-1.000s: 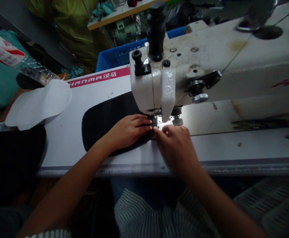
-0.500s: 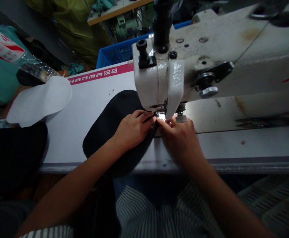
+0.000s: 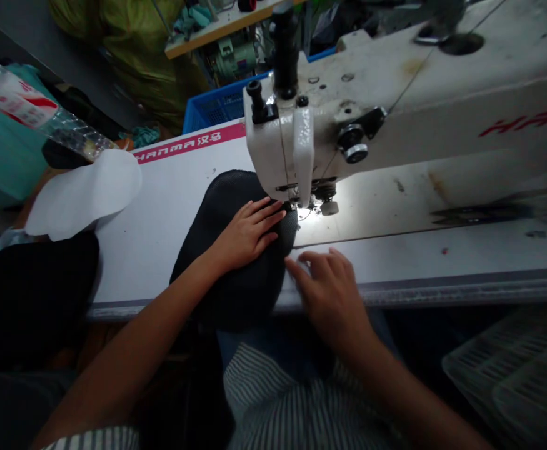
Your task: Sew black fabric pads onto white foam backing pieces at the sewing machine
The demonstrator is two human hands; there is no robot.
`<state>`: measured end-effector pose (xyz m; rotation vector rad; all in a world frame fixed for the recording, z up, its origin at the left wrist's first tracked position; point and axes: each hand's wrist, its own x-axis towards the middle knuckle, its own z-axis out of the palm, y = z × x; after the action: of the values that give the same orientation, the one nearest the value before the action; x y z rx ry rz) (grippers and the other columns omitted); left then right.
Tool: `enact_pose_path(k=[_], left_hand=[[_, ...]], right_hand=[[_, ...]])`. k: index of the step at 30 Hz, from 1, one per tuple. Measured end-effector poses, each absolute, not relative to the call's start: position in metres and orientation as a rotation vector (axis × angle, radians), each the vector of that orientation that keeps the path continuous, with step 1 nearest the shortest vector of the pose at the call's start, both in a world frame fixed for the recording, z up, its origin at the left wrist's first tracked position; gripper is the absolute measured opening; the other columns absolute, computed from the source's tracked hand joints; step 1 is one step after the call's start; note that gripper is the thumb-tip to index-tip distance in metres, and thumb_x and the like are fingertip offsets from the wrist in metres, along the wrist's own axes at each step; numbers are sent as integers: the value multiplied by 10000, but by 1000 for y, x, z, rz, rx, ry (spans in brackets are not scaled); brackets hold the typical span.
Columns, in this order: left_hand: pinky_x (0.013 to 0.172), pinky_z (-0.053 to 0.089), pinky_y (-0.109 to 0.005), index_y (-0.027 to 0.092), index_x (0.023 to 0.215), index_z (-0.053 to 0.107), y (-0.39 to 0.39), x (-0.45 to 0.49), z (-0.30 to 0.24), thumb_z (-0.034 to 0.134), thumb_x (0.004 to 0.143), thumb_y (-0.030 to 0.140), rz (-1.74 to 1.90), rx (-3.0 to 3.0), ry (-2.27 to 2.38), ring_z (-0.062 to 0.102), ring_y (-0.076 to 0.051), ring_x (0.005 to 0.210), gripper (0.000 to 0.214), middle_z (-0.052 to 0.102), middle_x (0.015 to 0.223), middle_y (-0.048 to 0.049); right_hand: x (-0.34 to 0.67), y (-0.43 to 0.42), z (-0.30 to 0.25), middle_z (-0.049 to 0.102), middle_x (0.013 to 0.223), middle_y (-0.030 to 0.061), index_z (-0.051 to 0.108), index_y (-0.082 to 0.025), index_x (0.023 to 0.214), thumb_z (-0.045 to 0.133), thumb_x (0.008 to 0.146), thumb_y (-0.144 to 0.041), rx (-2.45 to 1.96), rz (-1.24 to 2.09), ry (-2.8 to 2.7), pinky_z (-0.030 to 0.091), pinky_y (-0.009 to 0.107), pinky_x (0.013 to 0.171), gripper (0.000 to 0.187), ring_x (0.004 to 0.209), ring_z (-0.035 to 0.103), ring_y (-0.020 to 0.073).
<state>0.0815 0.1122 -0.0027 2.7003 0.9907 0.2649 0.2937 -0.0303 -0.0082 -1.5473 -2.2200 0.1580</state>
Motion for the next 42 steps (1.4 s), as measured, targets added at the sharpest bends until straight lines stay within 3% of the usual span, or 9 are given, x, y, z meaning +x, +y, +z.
enact_pose_path(k=[8, 12, 15, 18, 24, 27, 34, 37, 42], left_hand=[[1246, 313, -587, 179, 1509, 510, 91, 93, 0, 530, 1051, 289, 266, 2648, 1143, 352, -305, 1539, 471, 464, 1619, -121], [1248, 310, -589, 177, 1502, 515, 91, 92, -3, 526, 1051, 269, 299, 2652, 1152, 351, -303, 1540, 460, 468, 1616, -119], [1250, 306, -591, 179, 1493, 525, 91, 93, -3, 521, 1053, 267, 313, 2646, 1161, 358, -301, 1538, 449, 476, 1610, -118], [1258, 299, -581, 167, 1488, 528, 91, 93, -2, 504, 1057, 255, 316, 2633, 1161, 367, -292, 1534, 441, 486, 1603, -121], [1252, 297, -609, 199, 1490, 525, 91, 93, -2, 470, 1058, 230, 346, 2605, 1151, 370, -284, 1535, 437, 497, 1597, -109], [1257, 287, -610, 189, 1483, 529, 90, 92, -2, 469, 1055, 222, 365, 2599, 1147, 374, -284, 1534, 433, 497, 1596, -112], [1239, 295, -645, 219, 1483, 530, 91, 91, -4, 457, 1048, 199, 397, 2595, 1132, 373, -281, 1537, 441, 503, 1591, -116], [1237, 295, -651, 222, 1482, 529, 91, 91, -4, 458, 1052, 209, 405, 2594, 1125, 371, -283, 1539, 436, 499, 1593, -118], [1235, 301, -655, 221, 1468, 538, 91, 91, -3, 460, 1059, 225, 416, 2595, 1107, 381, -283, 1533, 417, 514, 1581, -122]], right_hand=[[289, -2, -6, 714, 1103, 103, 685, -188, 1267, 490, 1007, -146, -1450, 369, -2001, 461, 474, 983, 328, 996, 591, 256], [286, 8, 0, 702, 1209, 118, 633, -156, 1301, 415, 1043, -150, -1359, 577, -1855, 507, 373, 916, 338, 1036, 641, 208], [294, 2, 4, 677, 1243, 156, 686, -153, 1190, 487, 1011, -160, -1607, 295, -1923, 481, 447, 916, 267, 1061, 616, 277], [310, -15, 4, 697, 1104, 120, 721, -187, 972, 579, 961, -146, -1674, 106, -2140, 447, 450, 886, 149, 978, 576, 281], [322, -37, -9, 683, 1086, 93, 657, -204, 1303, 544, 945, -66, -1385, 26, -2335, 370, 463, 1052, 401, 997, 515, 251], [311, -26, -12, 668, 1166, 108, 633, -206, 1346, 524, 969, -100, -1507, 18, -2299, 375, 443, 983, 407, 1003, 496, 268], [292, 13, -9, 676, 1104, 109, 625, -191, 1349, 467, 1003, -149, -1711, 139, -2060, 341, 397, 821, 382, 924, 512, 251], [290, 12, -9, 690, 1122, 82, 685, -240, 1255, 478, 1008, -153, -1584, 222, -2058, 333, 381, 832, 334, 946, 539, 233], [293, 1, -6, 707, 1131, 83, 688, -194, 1232, 510, 1008, -145, -1675, 189, -1992, 340, 391, 888, 290, 964, 542, 237]])
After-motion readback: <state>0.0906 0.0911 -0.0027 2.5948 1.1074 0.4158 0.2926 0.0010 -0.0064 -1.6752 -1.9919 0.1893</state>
